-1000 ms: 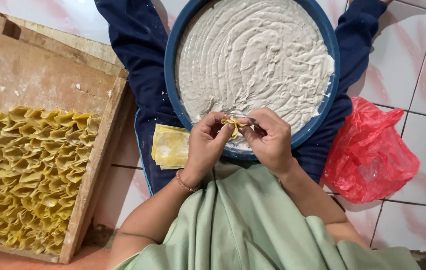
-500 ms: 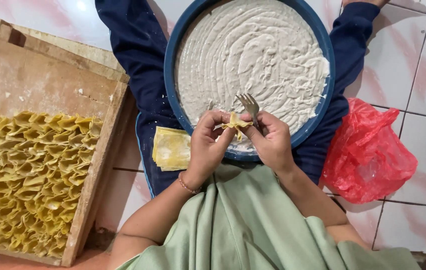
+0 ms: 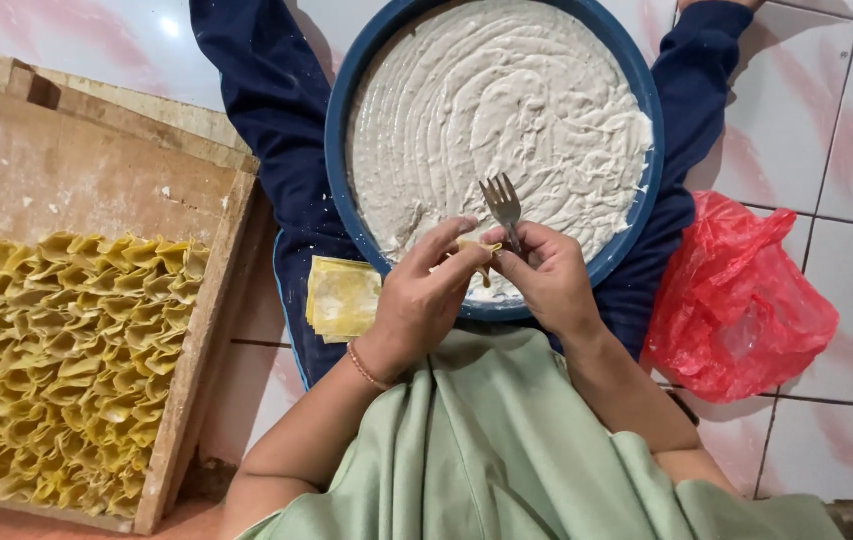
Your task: A person manually fills and folds dumplings, placing them onto a wooden tray.
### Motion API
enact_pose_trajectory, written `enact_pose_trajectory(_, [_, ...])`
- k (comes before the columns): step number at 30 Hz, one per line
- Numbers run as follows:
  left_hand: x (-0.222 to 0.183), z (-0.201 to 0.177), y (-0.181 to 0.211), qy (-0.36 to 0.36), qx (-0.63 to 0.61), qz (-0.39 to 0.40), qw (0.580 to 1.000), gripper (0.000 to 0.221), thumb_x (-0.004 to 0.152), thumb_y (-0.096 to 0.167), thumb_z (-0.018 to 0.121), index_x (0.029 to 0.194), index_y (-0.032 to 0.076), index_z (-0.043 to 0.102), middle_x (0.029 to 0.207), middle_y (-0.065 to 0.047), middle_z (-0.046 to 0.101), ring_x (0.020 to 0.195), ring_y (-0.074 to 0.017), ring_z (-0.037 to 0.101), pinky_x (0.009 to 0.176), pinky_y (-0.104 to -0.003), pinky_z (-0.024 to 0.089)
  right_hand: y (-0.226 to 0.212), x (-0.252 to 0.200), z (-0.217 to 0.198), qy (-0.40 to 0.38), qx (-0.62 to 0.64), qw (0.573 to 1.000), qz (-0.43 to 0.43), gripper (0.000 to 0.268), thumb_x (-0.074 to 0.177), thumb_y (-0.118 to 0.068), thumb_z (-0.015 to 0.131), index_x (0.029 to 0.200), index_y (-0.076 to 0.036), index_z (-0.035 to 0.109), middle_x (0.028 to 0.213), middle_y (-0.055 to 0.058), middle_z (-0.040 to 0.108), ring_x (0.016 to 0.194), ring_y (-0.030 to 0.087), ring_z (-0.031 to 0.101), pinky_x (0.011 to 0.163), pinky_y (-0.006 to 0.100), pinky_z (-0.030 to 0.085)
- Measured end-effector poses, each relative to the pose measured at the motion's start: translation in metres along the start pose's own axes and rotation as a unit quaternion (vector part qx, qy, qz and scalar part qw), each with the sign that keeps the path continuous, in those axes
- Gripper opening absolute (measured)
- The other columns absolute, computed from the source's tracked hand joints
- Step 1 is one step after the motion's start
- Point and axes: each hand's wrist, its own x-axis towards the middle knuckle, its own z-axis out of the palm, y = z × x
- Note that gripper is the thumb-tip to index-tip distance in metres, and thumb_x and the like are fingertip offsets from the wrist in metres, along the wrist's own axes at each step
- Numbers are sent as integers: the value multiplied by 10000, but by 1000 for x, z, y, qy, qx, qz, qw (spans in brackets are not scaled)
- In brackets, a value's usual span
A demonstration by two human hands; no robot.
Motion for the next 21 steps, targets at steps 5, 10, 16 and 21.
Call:
enact_pose_trajectory(5, [7,-12,4,-34,32,48,998,200,965,38,629,1008,206,729,1252,-141,663,931,-277,726,782,-325,622,-14,2,1,-15,-23,1000,-13,32,959,20,702,983,38,714,804,85,681,860,76,607,790,285,583])
enact_pose_trajectory(10, [12,-17,8,-67,75,98,990,226,1018,62,558,1093,216,705,1271,-161,641,987,-309,717,827,-387,603,-32,5,5,-30,-42,998,-20,63,983,5,669,931,22,701,763,59,644,836,61,573,745,263,566])
enact_pose_trajectory(16, [3,-18,3,-70,63,68,993,200,1032,61,521,1085,140,697,1116,-132,684,979,-294,716,839,-369,590,-30,1,4,-49,-56,997,15,193,1022,-55,648,837,-10,679,591,-20,470,590,2,421,530,157,351])
enact_pose_trajectory(21, [-9,-21,-6,-47,69,21,996,178,1046,121,527,1108,120,694,1096,-115,699,1033,-285,703,887,-384,584,-40,-1,14,-54,-63,996,18,120,997,-21,623,929,-5,719,566,-54,414,563,-12,367,527,144,337])
